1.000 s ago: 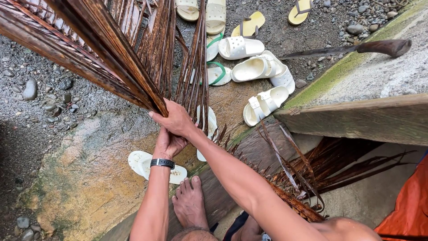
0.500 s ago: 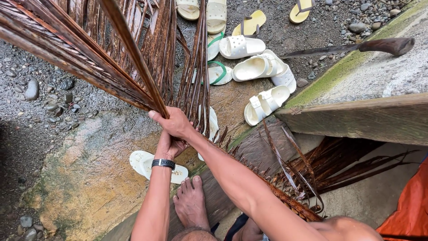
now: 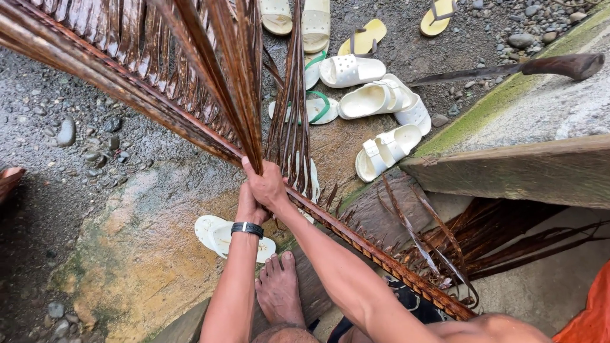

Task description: The person sits on a low wooden platform and strips the leaflets from a palm frond by hand. They pull the leaflets off the central rachis and place them into a pile, repeating the process for multiple fronds.

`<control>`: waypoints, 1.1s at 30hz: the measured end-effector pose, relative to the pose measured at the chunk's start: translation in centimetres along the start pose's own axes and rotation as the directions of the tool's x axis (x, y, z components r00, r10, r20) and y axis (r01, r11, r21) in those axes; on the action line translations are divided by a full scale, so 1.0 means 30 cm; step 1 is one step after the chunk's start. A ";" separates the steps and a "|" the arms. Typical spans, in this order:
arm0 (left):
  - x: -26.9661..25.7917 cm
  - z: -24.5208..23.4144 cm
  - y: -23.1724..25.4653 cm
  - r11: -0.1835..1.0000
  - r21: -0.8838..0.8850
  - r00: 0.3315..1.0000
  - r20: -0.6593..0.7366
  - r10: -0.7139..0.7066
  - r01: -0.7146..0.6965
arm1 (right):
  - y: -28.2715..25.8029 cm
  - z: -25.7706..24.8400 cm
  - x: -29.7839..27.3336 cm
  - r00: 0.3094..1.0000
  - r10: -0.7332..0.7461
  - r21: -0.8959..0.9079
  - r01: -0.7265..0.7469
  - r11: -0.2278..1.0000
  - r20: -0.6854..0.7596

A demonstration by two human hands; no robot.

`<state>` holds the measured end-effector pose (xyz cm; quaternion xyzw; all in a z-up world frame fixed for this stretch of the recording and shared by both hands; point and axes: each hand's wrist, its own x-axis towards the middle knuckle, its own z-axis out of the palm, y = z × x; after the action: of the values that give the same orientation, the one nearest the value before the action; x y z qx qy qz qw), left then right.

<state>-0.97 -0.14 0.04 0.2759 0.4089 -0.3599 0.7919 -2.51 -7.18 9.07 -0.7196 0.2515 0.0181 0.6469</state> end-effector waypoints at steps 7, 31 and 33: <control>0.036 -0.033 0.031 0.998 0.003 0.994 -0.090 0.063 -0.063 | 0.031 -0.003 0.006 0.996 0.021 -0.006 -0.022 1.000 -0.087; 0.212 -0.192 0.112 0.982 0.155 0.975 -0.174 0.137 -0.111 | 0.095 -0.016 -0.049 0.971 0.053 0.019 -0.050 0.999 -0.231; 0.233 -0.201 0.130 0.977 0.182 0.974 -0.171 0.146 -0.114 | 0.080 -0.018 -0.062 0.969 0.060 0.047 -0.050 0.998 -0.239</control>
<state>2.27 4.18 -8.43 0.4010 0.4288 -0.3139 0.7462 -5.23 -7.14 7.59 -0.6960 0.3482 -0.0564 0.6254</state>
